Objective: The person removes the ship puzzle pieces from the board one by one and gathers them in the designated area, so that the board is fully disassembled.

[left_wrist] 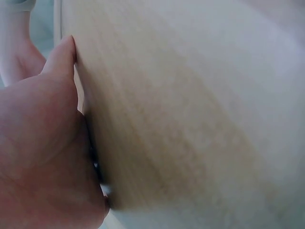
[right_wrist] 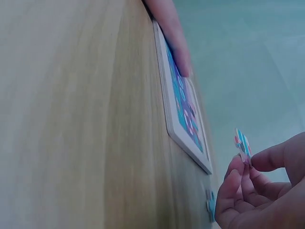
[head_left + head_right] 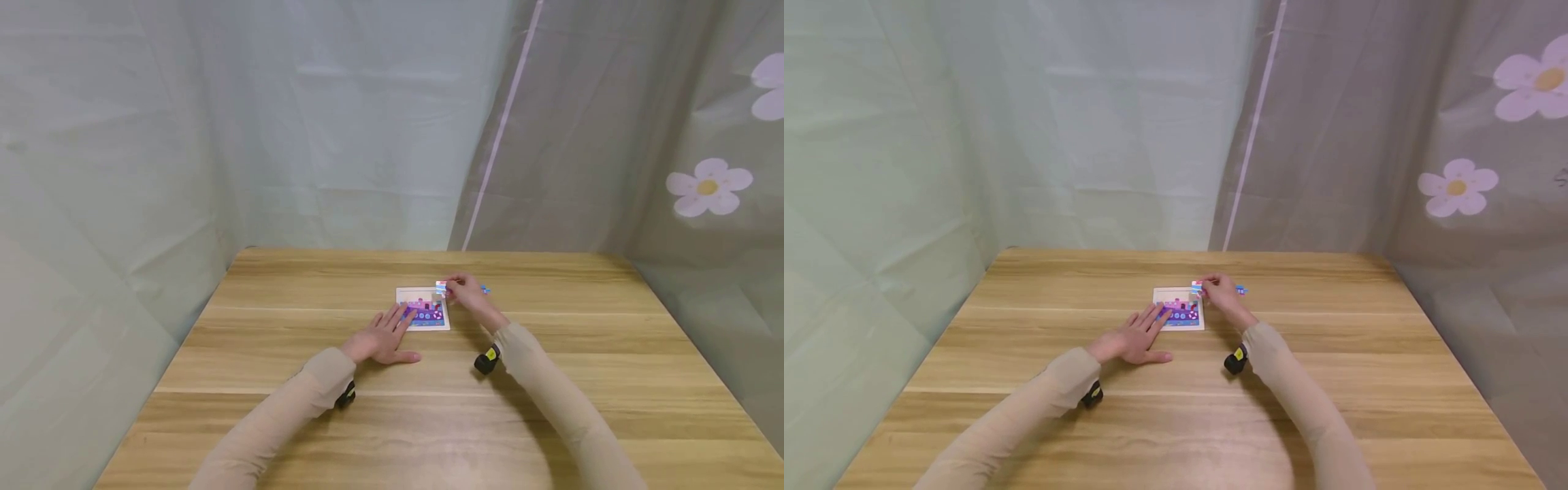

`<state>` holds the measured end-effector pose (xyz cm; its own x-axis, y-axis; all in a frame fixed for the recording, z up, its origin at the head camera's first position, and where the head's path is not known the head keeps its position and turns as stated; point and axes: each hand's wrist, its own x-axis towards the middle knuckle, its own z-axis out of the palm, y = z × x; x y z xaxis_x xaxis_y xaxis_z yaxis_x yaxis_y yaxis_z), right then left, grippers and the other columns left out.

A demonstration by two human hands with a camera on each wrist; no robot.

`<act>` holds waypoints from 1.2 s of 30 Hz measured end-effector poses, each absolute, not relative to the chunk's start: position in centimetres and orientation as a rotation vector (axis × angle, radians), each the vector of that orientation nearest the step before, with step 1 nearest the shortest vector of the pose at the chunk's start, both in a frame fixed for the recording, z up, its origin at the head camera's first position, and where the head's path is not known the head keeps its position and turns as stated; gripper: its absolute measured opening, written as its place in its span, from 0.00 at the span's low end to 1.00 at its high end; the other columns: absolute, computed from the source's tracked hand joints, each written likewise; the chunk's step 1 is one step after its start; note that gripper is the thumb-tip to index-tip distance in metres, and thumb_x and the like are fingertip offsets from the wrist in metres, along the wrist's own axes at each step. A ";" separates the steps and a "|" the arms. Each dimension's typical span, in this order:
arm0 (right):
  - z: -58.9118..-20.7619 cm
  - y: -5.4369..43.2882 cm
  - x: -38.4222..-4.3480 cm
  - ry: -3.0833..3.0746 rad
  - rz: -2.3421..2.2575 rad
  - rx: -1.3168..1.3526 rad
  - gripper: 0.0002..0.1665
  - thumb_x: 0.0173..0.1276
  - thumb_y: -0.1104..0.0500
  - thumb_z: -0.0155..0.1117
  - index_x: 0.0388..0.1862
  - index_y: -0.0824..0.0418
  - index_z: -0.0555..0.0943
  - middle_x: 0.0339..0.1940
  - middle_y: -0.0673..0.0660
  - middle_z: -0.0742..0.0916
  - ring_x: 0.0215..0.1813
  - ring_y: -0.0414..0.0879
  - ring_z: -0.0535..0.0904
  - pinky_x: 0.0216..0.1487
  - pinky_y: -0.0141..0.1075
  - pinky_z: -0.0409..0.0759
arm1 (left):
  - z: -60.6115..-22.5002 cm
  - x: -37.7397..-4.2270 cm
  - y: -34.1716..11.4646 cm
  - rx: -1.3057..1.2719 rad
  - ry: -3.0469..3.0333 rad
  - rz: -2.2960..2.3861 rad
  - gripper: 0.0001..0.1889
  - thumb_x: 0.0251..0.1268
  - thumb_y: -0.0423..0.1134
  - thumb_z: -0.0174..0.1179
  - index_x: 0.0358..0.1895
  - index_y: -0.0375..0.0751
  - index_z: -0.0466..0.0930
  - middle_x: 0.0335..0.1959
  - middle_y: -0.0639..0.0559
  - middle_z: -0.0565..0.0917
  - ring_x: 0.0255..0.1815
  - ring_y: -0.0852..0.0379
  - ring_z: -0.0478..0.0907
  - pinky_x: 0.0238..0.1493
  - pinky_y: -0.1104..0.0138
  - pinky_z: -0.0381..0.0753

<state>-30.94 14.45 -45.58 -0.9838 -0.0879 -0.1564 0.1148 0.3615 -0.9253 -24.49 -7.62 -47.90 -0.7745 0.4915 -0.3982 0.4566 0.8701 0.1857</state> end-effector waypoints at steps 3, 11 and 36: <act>-45.4 15.0 -30.9 2.438 -1.696 0.016 0.19 0.76 0.61 0.49 0.58 0.72 0.74 0.35 0.57 0.81 0.35 0.45 0.77 0.36 0.33 0.81 | -47.9 -24.5 -7.7 0.702 2.599 0.117 0.53 0.63 0.74 0.42 0.77 0.49 0.24 0.79 0.48 0.24 0.80 0.50 0.22 0.79 0.51 0.33; -45.0 16.8 -30.9 2.477 -1.670 0.017 0.19 0.75 0.62 0.50 0.56 0.73 0.76 0.36 0.56 0.81 0.32 0.39 0.76 0.34 0.32 0.80 | -47.9 -24.3 -7.7 0.697 2.613 0.115 0.54 0.62 0.75 0.42 0.78 0.51 0.24 0.79 0.49 0.24 0.80 0.51 0.22 0.79 0.50 0.33; -44.9 20.8 -30.8 2.533 -1.675 0.114 0.20 0.74 0.61 0.52 0.57 0.74 0.76 0.33 0.53 0.84 0.29 0.36 0.78 0.32 0.29 0.81 | -47.7 -24.0 -7.6 0.696 2.620 0.122 0.53 0.63 0.74 0.42 0.78 0.50 0.24 0.79 0.49 0.25 0.80 0.50 0.24 0.79 0.50 0.33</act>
<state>-30.85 20.79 -44.95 -0.9919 0.0056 -0.1269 0.1190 0.3913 -0.9125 -24.01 -7.62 -47.72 -0.7841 0.4918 -0.3786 0.4544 0.8704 0.1896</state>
